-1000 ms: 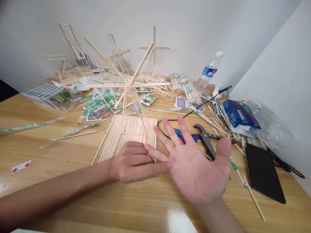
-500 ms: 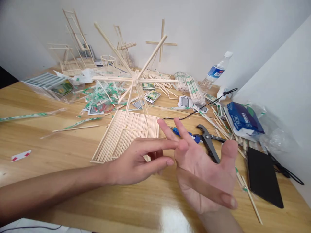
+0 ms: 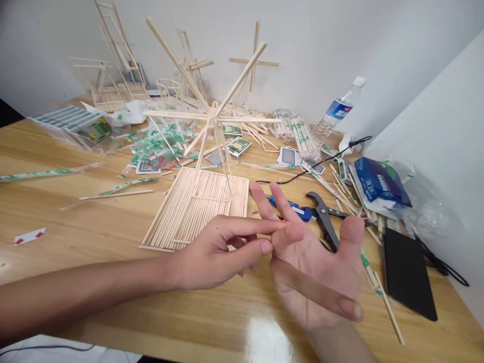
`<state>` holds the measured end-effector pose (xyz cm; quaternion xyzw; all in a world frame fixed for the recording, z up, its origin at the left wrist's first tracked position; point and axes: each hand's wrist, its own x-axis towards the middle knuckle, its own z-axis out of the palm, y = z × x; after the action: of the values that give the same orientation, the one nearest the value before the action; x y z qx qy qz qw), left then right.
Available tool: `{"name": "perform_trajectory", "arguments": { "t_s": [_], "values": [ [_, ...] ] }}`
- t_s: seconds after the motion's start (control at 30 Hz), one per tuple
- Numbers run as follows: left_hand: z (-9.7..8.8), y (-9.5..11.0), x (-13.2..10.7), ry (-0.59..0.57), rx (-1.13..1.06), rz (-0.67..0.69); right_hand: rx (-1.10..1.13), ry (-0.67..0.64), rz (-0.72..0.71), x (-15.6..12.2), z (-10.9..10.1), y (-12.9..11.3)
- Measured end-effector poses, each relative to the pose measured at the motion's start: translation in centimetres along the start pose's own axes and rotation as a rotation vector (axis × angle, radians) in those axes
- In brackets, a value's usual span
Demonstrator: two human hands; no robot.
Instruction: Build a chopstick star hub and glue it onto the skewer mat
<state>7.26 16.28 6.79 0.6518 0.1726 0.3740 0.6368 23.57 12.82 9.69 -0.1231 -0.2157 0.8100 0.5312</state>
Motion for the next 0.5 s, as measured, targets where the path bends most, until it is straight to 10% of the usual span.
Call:
{"name": "perform_trajectory", "arguments": {
  "t_s": [0.17, 0.5],
  "values": [
    [0.05, 0.15, -0.22, -0.007, 0.013, 0.009, -0.192, 0.263, -0.111, -0.02, 0.72, 0.72],
    [0.23, 0.6, 0.09, 0.021, 0.042, -0.061, -0.26, 0.241, -0.107, -0.03, 0.46, 0.68]
  ]
}}
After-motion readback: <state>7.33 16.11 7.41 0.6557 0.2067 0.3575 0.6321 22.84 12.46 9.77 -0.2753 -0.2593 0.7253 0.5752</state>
